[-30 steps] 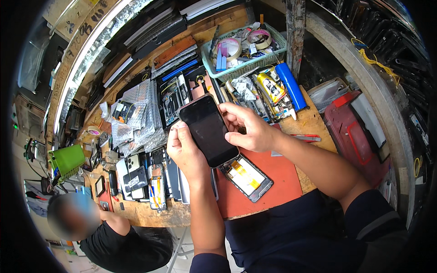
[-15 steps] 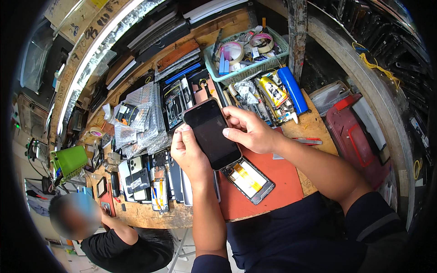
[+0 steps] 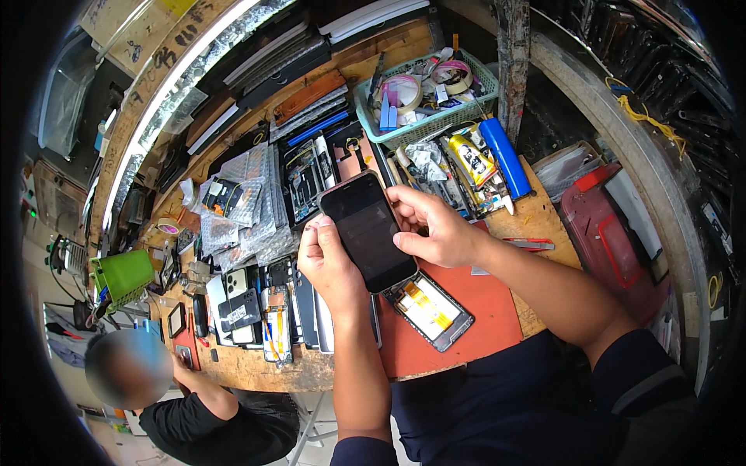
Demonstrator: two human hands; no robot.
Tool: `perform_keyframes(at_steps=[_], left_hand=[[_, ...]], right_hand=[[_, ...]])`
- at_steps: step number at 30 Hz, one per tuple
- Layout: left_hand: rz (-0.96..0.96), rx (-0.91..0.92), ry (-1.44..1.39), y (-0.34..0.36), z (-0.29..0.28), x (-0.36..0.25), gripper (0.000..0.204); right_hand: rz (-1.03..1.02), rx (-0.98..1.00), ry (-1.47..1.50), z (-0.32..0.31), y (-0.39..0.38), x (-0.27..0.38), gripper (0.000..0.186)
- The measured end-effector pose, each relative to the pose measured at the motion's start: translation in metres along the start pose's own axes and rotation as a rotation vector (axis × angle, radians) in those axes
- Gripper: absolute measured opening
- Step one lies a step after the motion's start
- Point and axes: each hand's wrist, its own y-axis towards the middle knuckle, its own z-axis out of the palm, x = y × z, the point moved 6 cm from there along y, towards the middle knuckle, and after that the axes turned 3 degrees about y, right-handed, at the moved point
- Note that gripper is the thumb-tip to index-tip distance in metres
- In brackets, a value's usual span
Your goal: The person handles a disassembled smartphone, removes the back cover, and inspects the internal components. They then pick up a different smartphone, turn it over, and place it back on the workbench among other devices and tools.
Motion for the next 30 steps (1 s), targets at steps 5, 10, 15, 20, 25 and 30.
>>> perform_keyframes(at_steps=[5,10,15,20,25,30], left_hand=[[0.038,-0.006,0.034,0.000,0.000,-0.004,0.024],[0.025,0.006,0.016,-0.001,0.002,-0.004,0.024],[0.029,-0.016,0.033,-0.003,0.004,-0.007,0.023],[0.016,-0.010,0.003,0.000,0.001,-0.002,0.023],[0.003,-0.006,-0.017,0.000,0.001,-0.001,0.022],[-0.005,0.031,0.029,-0.005,0.005,-0.002,0.023]], right_hand=[[-0.004,-0.044,0.183,0.004,0.004,0.004,0.031],[-0.018,-0.075,0.050,0.000,0.002,-0.008,0.036],[-0.025,-0.008,0.099,0.001,0.001,-0.002,0.040],[0.026,0.001,0.056,0.000,0.000,-0.004,0.047],[-0.087,-0.077,0.074,0.001,0.001,-0.001,0.041],[-0.112,-0.133,0.101,-0.002,0.001,-0.007,0.027]])
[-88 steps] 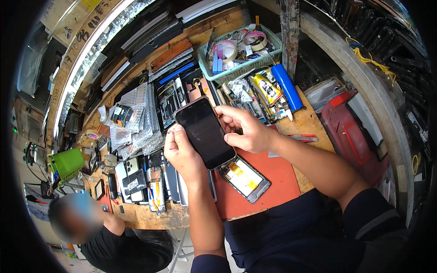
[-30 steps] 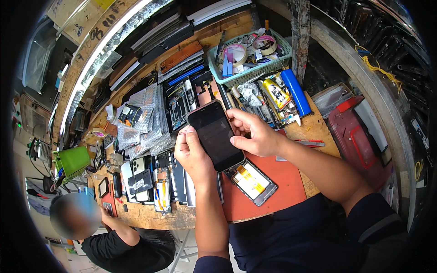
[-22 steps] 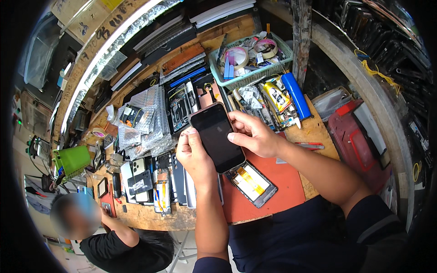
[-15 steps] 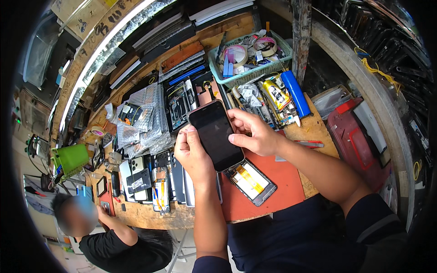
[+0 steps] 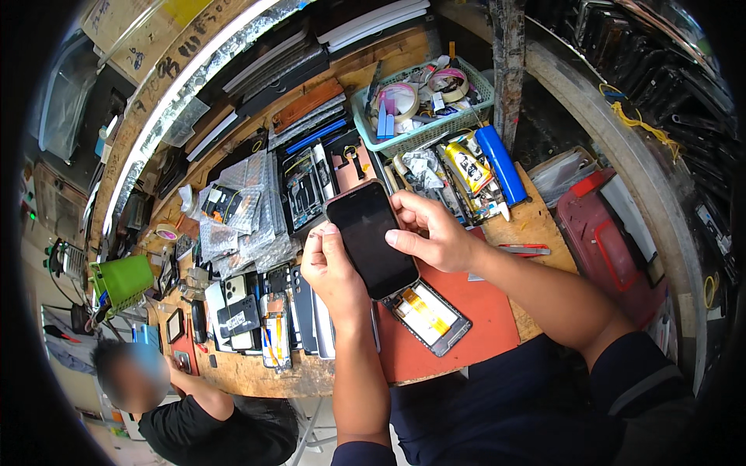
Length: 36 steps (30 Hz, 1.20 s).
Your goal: The person handles a disassembled smartphone, removes the back cover, and inspects the internal components. They then pick up a different smartphone, turn it over, and place it back on the workbench among other devices and tools.
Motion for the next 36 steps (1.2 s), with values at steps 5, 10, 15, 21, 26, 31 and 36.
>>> perform_keyframes(at_steps=[5,10,15,21,26,31,36], left_hand=[[0.006,-0.011,-0.028,-0.005,0.005,-0.001,0.022],[0.034,-0.001,0.025,-0.002,0.003,-0.001,0.023],[0.016,-0.031,0.013,0.000,0.000,0.002,0.023],[0.026,-0.001,-0.033,0.002,-0.003,0.005,0.023],[0.034,-0.008,-0.040,0.002,-0.005,0.004,0.023],[0.015,-0.015,-0.030,0.003,-0.007,0.000,0.024],[0.036,-0.002,-0.038,0.003,-0.007,0.001,0.023]], right_hand=[[-0.011,-0.097,-0.075,-0.005,0.000,-0.007,0.023],[-0.021,-0.048,0.009,-0.001,0.000,0.003,0.019],[0.048,0.037,0.021,-0.001,-0.002,0.002,0.018],[0.059,0.029,-0.018,0.001,0.000,0.006,0.021],[0.025,0.040,-0.045,0.002,-0.001,0.003,0.039],[0.072,0.082,-0.026,0.015,-0.004,0.017,0.053],[0.061,0.062,-0.028,0.013,-0.004,0.010,0.053]])
